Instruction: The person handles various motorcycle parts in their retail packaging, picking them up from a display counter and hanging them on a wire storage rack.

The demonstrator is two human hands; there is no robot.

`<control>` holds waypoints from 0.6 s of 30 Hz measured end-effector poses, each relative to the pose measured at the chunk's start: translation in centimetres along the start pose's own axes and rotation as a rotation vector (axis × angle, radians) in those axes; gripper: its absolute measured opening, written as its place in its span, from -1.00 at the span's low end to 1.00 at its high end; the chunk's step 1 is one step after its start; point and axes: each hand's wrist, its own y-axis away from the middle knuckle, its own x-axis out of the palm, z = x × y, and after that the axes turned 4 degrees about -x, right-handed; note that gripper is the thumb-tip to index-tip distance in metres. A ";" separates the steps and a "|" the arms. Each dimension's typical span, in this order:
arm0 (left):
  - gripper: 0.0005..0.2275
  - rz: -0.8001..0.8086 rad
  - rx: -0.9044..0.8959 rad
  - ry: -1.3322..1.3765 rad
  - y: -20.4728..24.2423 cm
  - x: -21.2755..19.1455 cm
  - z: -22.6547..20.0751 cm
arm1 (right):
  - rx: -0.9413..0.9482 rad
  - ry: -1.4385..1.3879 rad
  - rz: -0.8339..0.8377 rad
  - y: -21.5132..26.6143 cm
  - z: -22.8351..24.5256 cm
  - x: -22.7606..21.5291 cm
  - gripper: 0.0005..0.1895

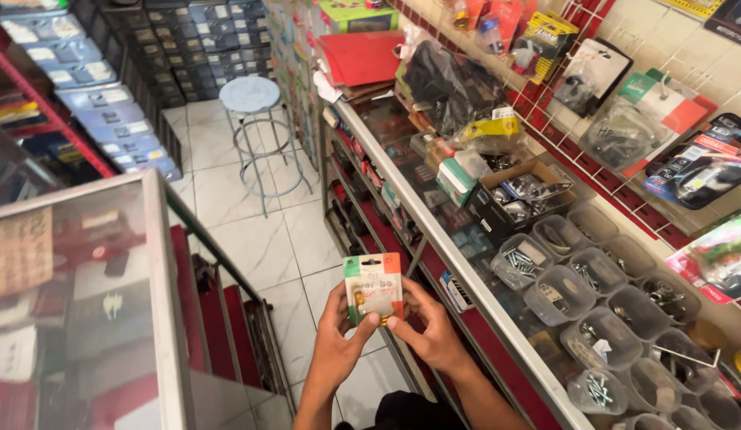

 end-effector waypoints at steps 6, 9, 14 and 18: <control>-0.12 0.032 -0.013 0.065 -3.2 -1.0 0.1 | -0.017 0.029 -0.009 -3.1 -1.7 -0.2 -0.03; -0.13 0.049 -0.041 0.027 -5.8 -1.7 0.4 | 0.005 0.030 -0.041 -5.3 -2.7 -0.2 -0.03; -0.24 0.106 -0.063 -0.055 -11.0 -2.3 0.4 | -0.037 0.004 -0.030 -9.9 -3.7 -1.8 -0.24; -0.22 0.168 -0.099 -0.128 -15.6 -2.2 -1.0 | -0.080 -0.027 -0.079 -13.8 -4.3 -3.4 -0.26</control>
